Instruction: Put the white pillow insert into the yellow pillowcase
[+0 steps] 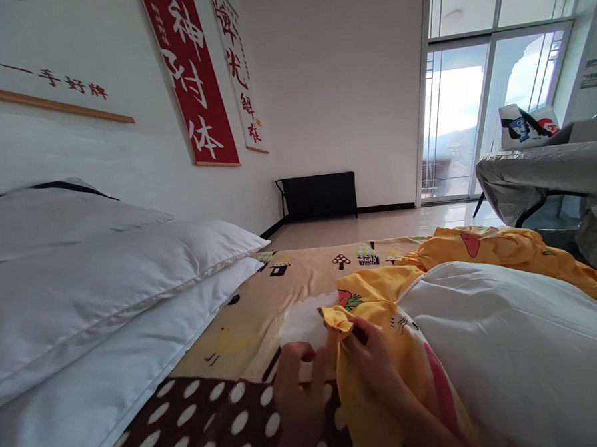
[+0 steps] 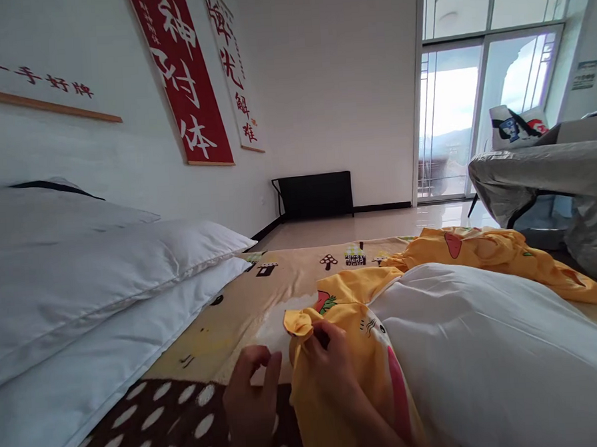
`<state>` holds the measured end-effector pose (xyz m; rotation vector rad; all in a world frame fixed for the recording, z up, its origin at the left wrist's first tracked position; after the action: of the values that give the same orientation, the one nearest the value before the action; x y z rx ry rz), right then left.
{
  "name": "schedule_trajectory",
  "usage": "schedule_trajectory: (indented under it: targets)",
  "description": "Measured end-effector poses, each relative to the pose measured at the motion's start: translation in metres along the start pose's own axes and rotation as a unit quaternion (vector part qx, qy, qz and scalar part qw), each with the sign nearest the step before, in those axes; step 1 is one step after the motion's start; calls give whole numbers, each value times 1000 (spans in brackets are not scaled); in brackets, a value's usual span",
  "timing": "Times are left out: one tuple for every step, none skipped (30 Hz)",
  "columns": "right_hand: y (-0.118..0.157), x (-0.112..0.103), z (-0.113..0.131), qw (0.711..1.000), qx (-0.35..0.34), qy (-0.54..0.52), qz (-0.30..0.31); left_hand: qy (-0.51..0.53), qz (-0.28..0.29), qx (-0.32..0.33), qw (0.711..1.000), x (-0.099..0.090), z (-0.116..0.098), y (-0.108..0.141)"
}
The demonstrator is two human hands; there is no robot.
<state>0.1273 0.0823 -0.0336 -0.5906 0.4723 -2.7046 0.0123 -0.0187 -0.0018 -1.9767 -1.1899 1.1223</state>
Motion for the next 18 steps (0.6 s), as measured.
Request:
schedule_trajectory:
  targets:
    - [-1,-2,2,1000,1,-5,1,-26,0,80,996,-3,-16,3]
    - [-2,-3,4,1000,4,-8,6,-47,11,134,990,-5,-29,7]
    - [-2,-2,5,1000,7,-10,13,-64,20,159,985,-5,-36,9]
    - [-1,0,6,1000,8,-10,19,-77,24,158,984,-5,-39,10]
    - [0,2,7,1000,7,-9,24,-80,31,143,986,-5,-39,9]
    - [1,5,8,1000,5,-7,27,-71,40,121,989,-3,-35,8]
    - [3,7,8,1000,4,-7,27,-54,56,97,992,0,-31,7]
    - [4,10,7,1000,4,-10,29,-35,74,74,994,3,-25,6]
    - [5,12,5,999,4,-15,32,-21,89,48,995,6,-18,5]
    - [6,14,4,999,5,-20,34,-13,103,23,994,9,-12,4]
    - [6,15,3,999,6,-24,37,-9,113,-4,994,11,-5,4]
    - [7,16,2,999,6,-25,39,-9,119,-32,992,12,1,3]
    - [7,17,2,999,4,-25,44,-10,127,-61,990,14,6,4]
    - [7,16,2,999,2,-28,45,-10,135,-88,987,15,11,4]
    - [7,16,3,998,2,-31,46,-5,144,-112,983,17,13,5]
    - [7,15,4,998,4,-34,46,3,151,-128,980,18,14,5]
    - [7,15,5,998,8,-36,49,14,155,-140,978,19,13,6]
    - [7,16,5,998,13,-35,53,26,156,-148,976,19,12,7]
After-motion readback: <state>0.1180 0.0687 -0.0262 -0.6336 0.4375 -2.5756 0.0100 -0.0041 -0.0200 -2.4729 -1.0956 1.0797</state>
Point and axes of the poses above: each hand's wrist, its own y-axis away from the middle knuckle, its own x-axis out of the palm, z = x × y, the point moved 7 cm from there along -y, towards the middle knuckle, and after that the axes turned 15 degrees about -y, right-handed, at the moved point
